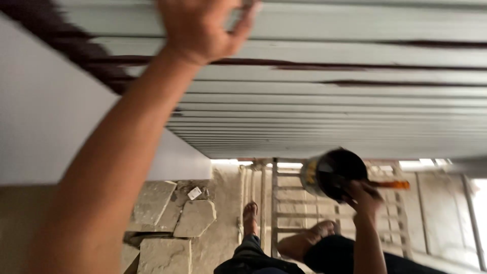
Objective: The recorder is painting individual slats of a slatted ceiling structure with dark paint using a small brush while holding a paint bucket.
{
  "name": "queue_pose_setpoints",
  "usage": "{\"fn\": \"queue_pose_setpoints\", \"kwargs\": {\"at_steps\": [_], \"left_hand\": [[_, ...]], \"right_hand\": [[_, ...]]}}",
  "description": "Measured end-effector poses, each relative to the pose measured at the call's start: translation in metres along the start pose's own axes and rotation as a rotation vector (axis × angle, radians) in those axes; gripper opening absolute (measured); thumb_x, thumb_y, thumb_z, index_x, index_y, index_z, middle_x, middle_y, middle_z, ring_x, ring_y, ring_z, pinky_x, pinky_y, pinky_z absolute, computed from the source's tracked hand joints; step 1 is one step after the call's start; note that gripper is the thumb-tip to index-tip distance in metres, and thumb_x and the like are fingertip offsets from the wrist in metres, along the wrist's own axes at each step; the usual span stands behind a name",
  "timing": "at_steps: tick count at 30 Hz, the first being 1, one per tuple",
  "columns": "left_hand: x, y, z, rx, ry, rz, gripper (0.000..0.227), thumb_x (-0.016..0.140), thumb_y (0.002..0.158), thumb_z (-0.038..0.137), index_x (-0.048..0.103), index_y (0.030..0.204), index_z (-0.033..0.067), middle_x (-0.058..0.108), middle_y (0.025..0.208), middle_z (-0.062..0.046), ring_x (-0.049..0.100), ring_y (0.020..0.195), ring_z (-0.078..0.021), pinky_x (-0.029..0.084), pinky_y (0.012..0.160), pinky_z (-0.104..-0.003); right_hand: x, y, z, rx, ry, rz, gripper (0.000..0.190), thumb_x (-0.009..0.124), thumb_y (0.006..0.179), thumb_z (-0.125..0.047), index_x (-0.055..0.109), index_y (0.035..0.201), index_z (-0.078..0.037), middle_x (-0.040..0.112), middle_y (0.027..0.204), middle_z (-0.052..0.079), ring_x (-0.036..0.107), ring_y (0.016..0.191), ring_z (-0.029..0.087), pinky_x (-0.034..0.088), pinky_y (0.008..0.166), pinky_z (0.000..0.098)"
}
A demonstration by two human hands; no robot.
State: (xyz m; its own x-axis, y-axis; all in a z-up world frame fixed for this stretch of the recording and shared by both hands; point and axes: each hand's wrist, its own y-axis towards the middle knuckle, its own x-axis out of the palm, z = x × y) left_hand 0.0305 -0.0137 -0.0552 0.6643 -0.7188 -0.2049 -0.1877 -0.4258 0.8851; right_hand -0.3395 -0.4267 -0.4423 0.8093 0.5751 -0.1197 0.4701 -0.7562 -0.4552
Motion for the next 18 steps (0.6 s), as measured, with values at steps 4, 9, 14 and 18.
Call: {"fn": "queue_pose_setpoints", "kwargs": {"at_steps": [4, 9, 14, 18], "left_hand": [[-0.013, 0.009, 0.001, -0.043, -0.016, -0.084, 0.025, 0.077, 0.097, 0.033, 0.062, 0.082, 0.0192, 0.058, 0.074, 0.003, 0.056, 0.066, -0.0160, 0.043, 0.061, -0.037], [-0.033, 0.026, -0.002, -0.121, -0.250, -0.267, 0.027, 0.086, 0.093, 0.022, 0.064, 0.080, 0.0144, 0.062, 0.080, 0.004, 0.060, 0.073, -0.0144, 0.046, 0.056, -0.033], [-0.046, 0.034, -0.014, -0.058, -0.260, -0.399, 0.011, 0.084, 0.089, 0.017, 0.073, 0.090, 0.0145, 0.067, 0.085, 0.004, 0.065, 0.078, -0.0157, 0.052, 0.057, -0.033], [-0.055, 0.040, -0.019, -0.002, -0.278, -0.520, 0.020, 0.080, 0.084, 0.012, 0.080, 0.104, 0.0142, 0.072, 0.092, 0.002, 0.068, 0.084, -0.0177, 0.055, 0.061, -0.034]], "right_hand": [[-0.011, -0.016, -0.019, 0.029, 0.322, 0.109, 0.035, 0.049, 0.105, -0.023, 0.068, 0.120, 0.002, 0.073, 0.103, 0.014, 0.073, 0.086, 0.022, 0.064, 0.070, 0.0322], [0.015, -0.047, -0.055, 0.056, 1.003, -0.057, 0.026, 0.050, 0.104, -0.019, 0.067, 0.106, 0.001, 0.072, 0.096, 0.014, 0.066, 0.080, 0.024, 0.058, 0.070, 0.0348], [0.124, -0.142, -0.127, -0.597, -0.034, -0.209, 0.016, 0.066, 0.097, -0.014, 0.071, 0.108, -0.004, 0.072, 0.105, 0.013, 0.069, 0.091, 0.025, 0.059, 0.078, 0.0350], [0.218, -0.206, -0.170, -0.944, 0.031, -0.529, 0.011, 0.071, 0.096, -0.006, 0.075, 0.105, -0.009, 0.073, 0.117, 0.012, 0.072, 0.105, 0.021, 0.064, 0.091, 0.0335]]}}
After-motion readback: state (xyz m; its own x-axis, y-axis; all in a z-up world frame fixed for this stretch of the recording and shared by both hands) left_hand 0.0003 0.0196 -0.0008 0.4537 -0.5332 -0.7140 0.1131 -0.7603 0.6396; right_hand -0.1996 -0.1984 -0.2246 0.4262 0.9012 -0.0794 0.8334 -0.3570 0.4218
